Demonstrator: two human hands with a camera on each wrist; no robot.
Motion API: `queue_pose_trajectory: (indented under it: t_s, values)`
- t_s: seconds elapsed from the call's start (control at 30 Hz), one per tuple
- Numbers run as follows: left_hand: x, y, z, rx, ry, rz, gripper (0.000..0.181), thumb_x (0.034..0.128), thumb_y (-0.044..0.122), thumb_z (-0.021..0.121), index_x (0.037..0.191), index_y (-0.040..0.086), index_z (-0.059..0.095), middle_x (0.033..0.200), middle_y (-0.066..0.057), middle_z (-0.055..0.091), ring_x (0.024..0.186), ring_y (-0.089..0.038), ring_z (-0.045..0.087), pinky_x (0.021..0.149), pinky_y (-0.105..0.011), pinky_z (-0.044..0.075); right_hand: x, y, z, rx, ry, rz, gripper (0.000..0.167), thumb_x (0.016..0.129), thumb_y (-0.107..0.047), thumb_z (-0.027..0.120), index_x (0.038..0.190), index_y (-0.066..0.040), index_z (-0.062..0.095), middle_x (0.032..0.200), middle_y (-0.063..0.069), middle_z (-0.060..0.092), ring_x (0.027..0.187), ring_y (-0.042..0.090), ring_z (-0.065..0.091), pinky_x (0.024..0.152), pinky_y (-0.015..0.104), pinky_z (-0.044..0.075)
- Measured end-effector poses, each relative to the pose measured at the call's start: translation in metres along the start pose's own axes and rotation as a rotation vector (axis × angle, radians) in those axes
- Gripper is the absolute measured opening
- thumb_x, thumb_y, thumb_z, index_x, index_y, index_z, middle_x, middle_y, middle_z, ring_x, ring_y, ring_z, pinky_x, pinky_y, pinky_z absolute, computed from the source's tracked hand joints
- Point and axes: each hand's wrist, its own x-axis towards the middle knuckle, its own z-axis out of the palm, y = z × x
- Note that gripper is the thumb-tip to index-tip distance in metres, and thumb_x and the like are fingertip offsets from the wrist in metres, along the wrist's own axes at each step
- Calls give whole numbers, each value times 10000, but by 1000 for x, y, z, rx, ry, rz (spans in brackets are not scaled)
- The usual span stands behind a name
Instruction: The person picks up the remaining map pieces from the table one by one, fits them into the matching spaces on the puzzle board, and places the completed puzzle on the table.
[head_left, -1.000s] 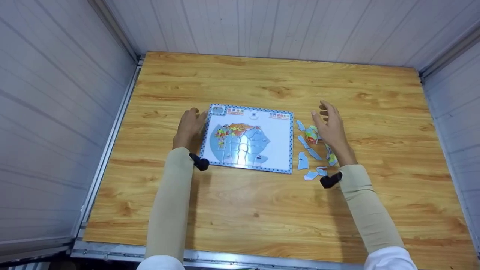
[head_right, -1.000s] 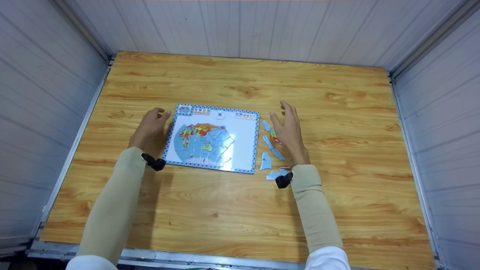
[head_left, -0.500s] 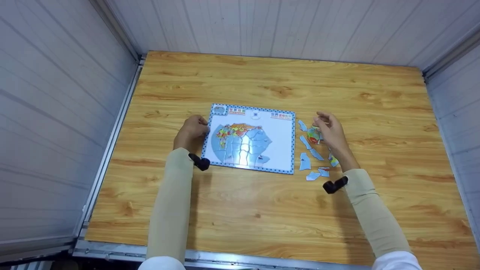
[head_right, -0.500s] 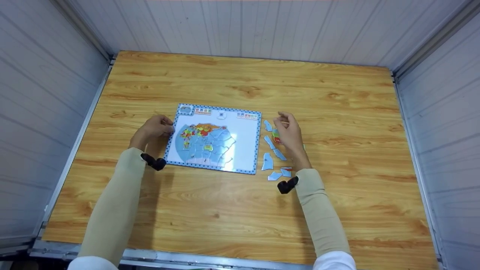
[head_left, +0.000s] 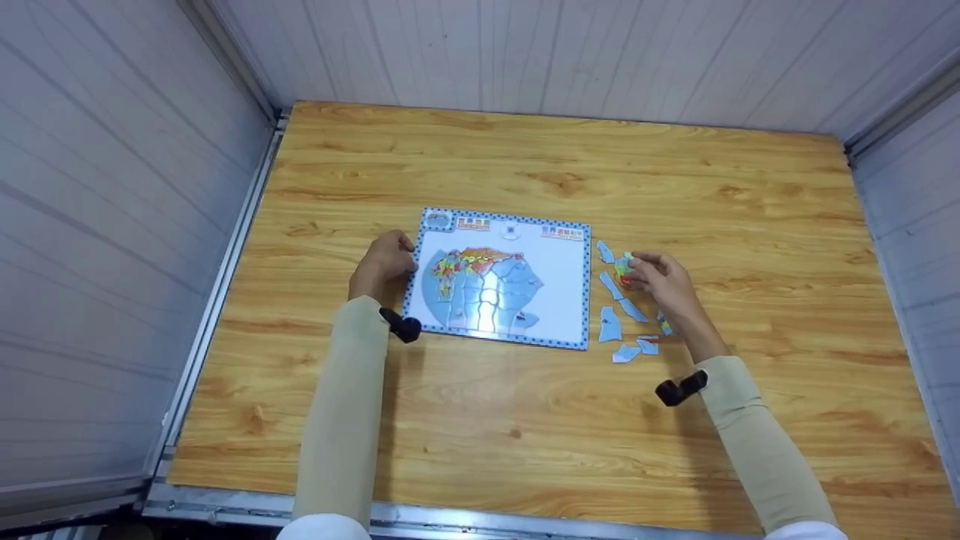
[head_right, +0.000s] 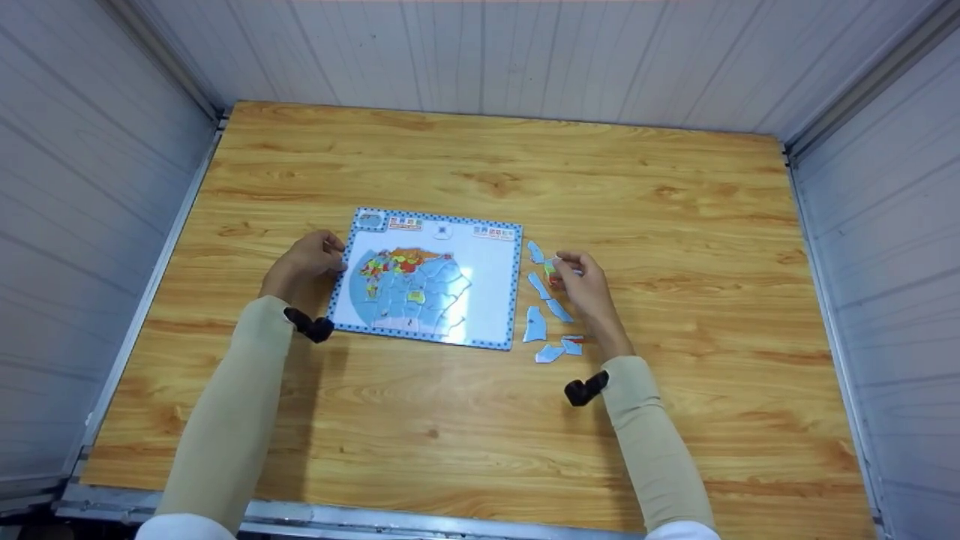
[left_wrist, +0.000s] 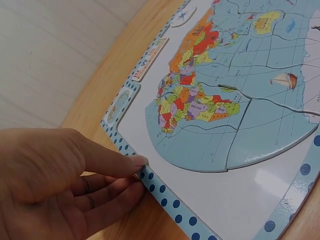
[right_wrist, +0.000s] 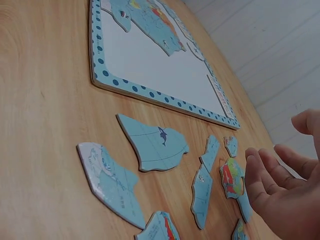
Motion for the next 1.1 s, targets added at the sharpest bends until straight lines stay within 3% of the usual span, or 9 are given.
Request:
queue_pose_trajectory:
  t_s: [0.23, 0.5, 0.83, 1.0, 1.1]
  values:
    - [-1, 0, -1, -2, -2, -8, 275, 926, 22, 534, 1194, 42, 476, 1105, -114, 508, 1008, -248, 494, 885, -343, 405, -5, 13, 3, -34, -39, -4, 558, 981, -386, 488, 1406, -42, 373, 1343, 196, 469, 1196, 303, 536, 1023, 382, 425]
    - [0, -2, -2, 4, -18, -7, 286, 912, 27, 565, 1178, 48, 464, 1065, -96, 483, 975, -235, 474, 843, -336, 401, -12, 26, 7, -109, -84, -54, 523, 987, -305, 506, 1375, 26, 391, 1305, 223, 474, 1090, 241, 586, 925, 312, 496]
    - [4, -1, -1, 2, -28, -24, 269, 921, 29, 551, 1172, 64, 458, 1090, -102, 494, 1003, -246, 482, 873, -352, 399, -19, 36, 11, -141, -113, -74, 525, 968, -221, 552, 1399, 19, 371, 1359, 233, 439, 1123, 184, 536, 909, 277, 490]
    - [5, 0, 0, 17, -34, -27, 263, 926, 40, 546, 1170, 68, 454, 1089, -97, 490, 1009, -248, 475, 885, -357, 393, -25, 37, 14, -226, -118, -111, 524, 963, -212, 563, 1401, 3, 374, 1351, 224, 457, 1211, 291, 494, 872, 168, 455]
    - [4, 1, -1, 11, -38, -24, 268, 925, 31, 542, 1176, 62, 451, 1083, -98, 491, 1004, -249, 476, 882, -356, 389, -30, 37, 16, -302, -110, -135, 524, 955, -216, 578, 1393, -3, 385, 1341, 218, 473, 1218, 338, 493, 930, 232, 442]
